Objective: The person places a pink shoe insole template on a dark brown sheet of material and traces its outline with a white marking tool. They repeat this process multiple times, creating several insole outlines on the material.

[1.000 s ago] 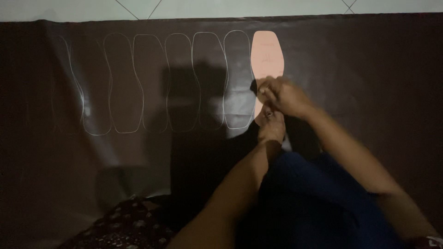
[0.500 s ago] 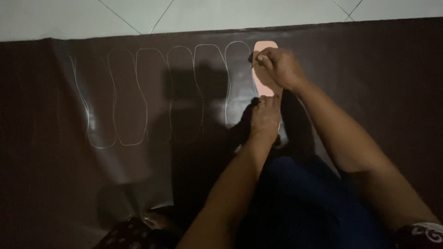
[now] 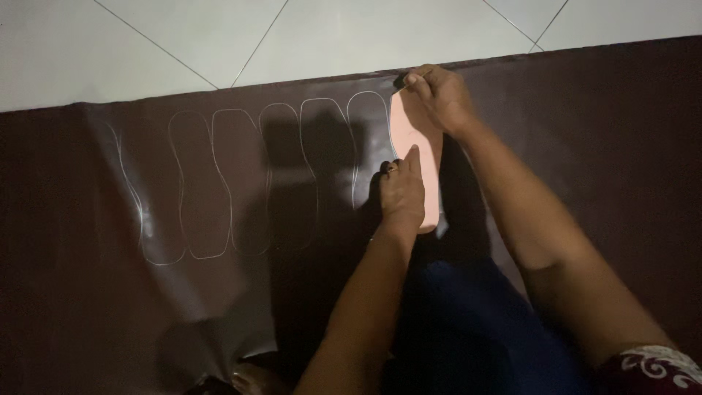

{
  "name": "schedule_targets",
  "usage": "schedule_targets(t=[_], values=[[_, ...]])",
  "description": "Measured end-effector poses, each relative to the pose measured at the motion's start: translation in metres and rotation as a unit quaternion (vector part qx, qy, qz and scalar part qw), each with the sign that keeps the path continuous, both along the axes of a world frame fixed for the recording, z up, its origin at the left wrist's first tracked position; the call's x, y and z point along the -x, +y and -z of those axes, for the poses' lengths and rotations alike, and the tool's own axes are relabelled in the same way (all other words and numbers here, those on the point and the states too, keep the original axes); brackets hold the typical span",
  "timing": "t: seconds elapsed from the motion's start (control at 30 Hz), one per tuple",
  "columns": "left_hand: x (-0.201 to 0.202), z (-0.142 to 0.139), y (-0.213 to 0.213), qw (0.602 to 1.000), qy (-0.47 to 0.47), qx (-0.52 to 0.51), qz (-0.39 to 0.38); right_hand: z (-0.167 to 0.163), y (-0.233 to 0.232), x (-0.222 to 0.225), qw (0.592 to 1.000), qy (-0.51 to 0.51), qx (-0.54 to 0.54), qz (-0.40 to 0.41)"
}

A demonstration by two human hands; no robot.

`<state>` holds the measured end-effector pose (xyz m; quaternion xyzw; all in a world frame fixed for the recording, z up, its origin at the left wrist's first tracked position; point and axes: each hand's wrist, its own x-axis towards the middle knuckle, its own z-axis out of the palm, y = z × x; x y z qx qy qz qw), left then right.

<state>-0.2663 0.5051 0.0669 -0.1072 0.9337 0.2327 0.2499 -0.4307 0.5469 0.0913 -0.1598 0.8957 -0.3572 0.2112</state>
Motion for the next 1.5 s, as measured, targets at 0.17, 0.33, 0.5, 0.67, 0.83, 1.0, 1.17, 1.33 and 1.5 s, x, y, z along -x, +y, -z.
schedule_targets(t=[0.17, 0.33, 0.5, 0.67, 0.83, 1.0, 1.17, 1.33, 1.5], values=[[0.005, -0.007, -0.005, 0.998, -0.054, 0.002, 0.032, 0.009, 0.01, 0.004, 0.999, 0.03, 0.04, 0.007], [0.006, -0.008, -0.005, 0.999, -0.027, 0.01, 0.017, 0.014, 0.031, 0.004, 0.998, 0.037, -0.018, 0.055], [0.002, 0.005, -0.003, 1.0, 0.005, 0.014, 0.02, 0.011, 0.058, -0.006, 0.994, 0.086, 0.014, 0.067], [-0.005, 0.014, 0.004, 0.999, 0.043, 0.017, 0.013, 0.008, 0.089, -0.046, 0.989, 0.122, -0.023, 0.074], [-0.005, 0.016, 0.007, 0.997, 0.071, 0.039, 0.017, 0.01, 0.118, -0.107, 0.98, 0.187, -0.051, 0.035], [0.002, 0.015, 0.005, 1.0, 0.014, -0.015, 0.006, 0.012, 0.146, -0.189, 0.971, 0.236, -0.022, 0.004], [-0.007, 0.017, 0.004, 0.996, 0.085, -0.015, -0.006, 0.021, 0.167, -0.228, 0.96, 0.264, -0.039, -0.082], [-0.011, 0.026, 0.006, 0.99, 0.129, -0.044, -0.044, 0.025, 0.179, -0.25, 0.954, 0.243, -0.087, -0.153], [-0.011, 0.03, 0.008, 0.991, 0.122, -0.044, -0.041, 0.032, 0.171, -0.265, 0.955, 0.228, -0.107, -0.154]])
